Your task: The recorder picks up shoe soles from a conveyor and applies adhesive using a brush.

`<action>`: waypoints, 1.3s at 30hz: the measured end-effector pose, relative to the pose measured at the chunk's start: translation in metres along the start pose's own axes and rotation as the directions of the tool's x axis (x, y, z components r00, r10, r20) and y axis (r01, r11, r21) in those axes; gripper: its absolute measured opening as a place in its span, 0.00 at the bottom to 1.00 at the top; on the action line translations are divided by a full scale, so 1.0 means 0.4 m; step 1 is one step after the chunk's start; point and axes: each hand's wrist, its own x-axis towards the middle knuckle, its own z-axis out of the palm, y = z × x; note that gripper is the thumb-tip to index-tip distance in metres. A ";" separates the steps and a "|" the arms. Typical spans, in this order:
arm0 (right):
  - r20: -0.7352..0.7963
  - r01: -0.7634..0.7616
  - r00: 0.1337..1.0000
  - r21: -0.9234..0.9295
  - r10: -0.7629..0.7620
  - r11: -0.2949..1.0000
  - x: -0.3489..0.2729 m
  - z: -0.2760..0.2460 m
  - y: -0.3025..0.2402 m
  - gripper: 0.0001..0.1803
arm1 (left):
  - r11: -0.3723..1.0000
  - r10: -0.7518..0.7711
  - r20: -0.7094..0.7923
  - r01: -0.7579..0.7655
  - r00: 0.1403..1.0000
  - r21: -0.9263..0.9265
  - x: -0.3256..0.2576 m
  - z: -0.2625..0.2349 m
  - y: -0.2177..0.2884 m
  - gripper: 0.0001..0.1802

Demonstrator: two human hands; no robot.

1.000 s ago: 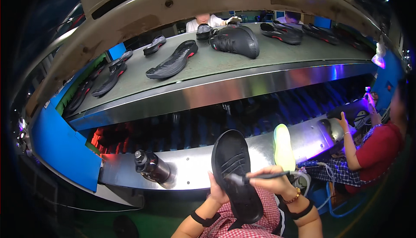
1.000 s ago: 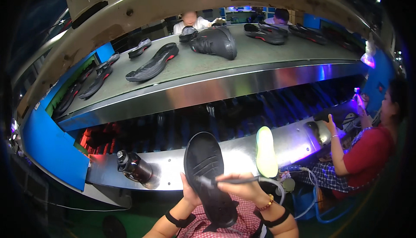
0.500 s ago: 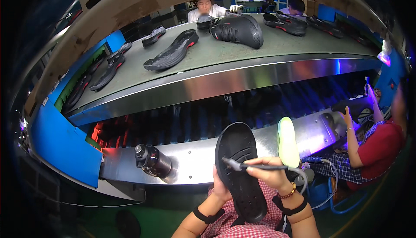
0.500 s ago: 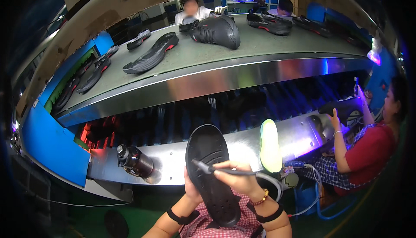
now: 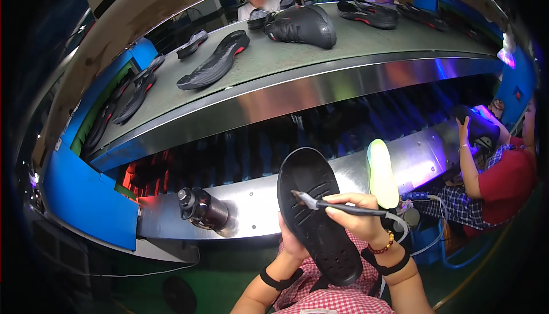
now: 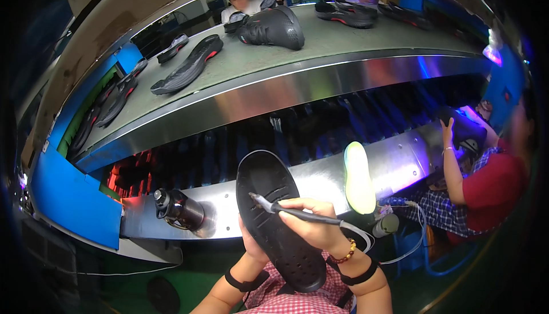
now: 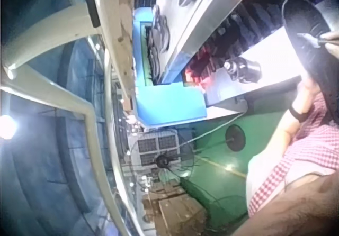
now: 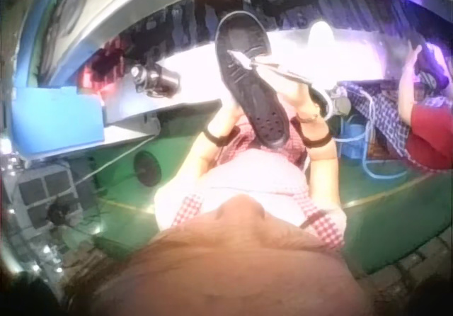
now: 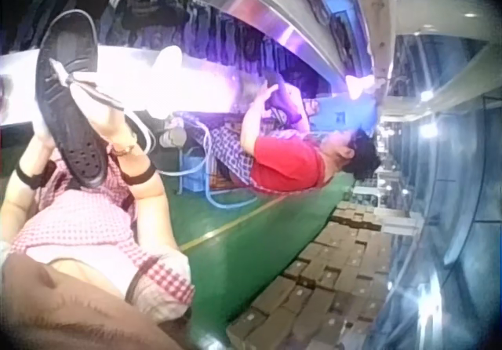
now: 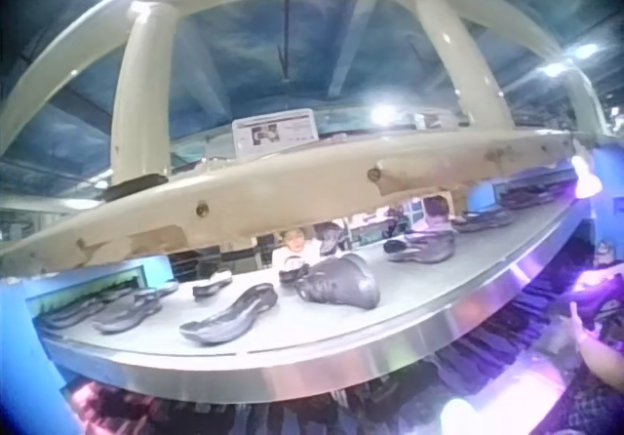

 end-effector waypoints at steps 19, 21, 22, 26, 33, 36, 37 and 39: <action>0.270 0.020 0.962 0.073 -0.039 0.997 -0.062 -0.061 -0.010 0.11 | 0.952 0.089 0.074 -0.107 0.993 0.288 0.039 0.065 0.022 0.62; 0.266 0.128 0.958 -0.050 -0.110 0.991 -0.062 -0.061 -0.011 0.10 | 0.927 0.157 0.088 -0.177 0.984 0.331 0.042 0.069 0.025 0.62; 0.317 0.187 0.933 -0.027 -0.169 0.982 -0.064 -0.063 -0.013 0.10 | 0.921 0.180 0.094 -0.201 0.979 0.335 0.043 0.070 0.031 0.63; 0.432 0.191 0.871 0.136 -0.232 0.972 -0.068 -0.072 -0.017 0.10 | 0.937 0.230 0.090 -0.245 0.969 0.248 0.046 0.077 0.043 0.63; 0.461 0.203 0.875 -0.074 -0.147 0.976 -0.070 -0.094 -0.014 0.12 | 0.899 0.378 0.047 -0.379 0.925 0.220 0.052 0.118 0.051 0.61; 0.463 0.129 0.868 0.135 -0.177 0.982 -0.076 -0.101 -0.010 0.11 | 0.899 0.382 0.139 -0.403 0.913 0.173 0.050 0.131 0.065 0.62; 0.390 0.108 0.898 0.256 -0.205 0.961 -0.079 -0.105 -0.009 0.11 | 0.897 0.381 0.136 -0.401 0.915 0.187 0.048 0.132 0.069 0.62; 0.286 0.129 0.953 -0.099 -0.095 0.987 -0.082 -0.107 -0.004 0.11 | 0.890 0.393 0.119 -0.409 0.912 0.203 0.044 0.132 0.072 0.62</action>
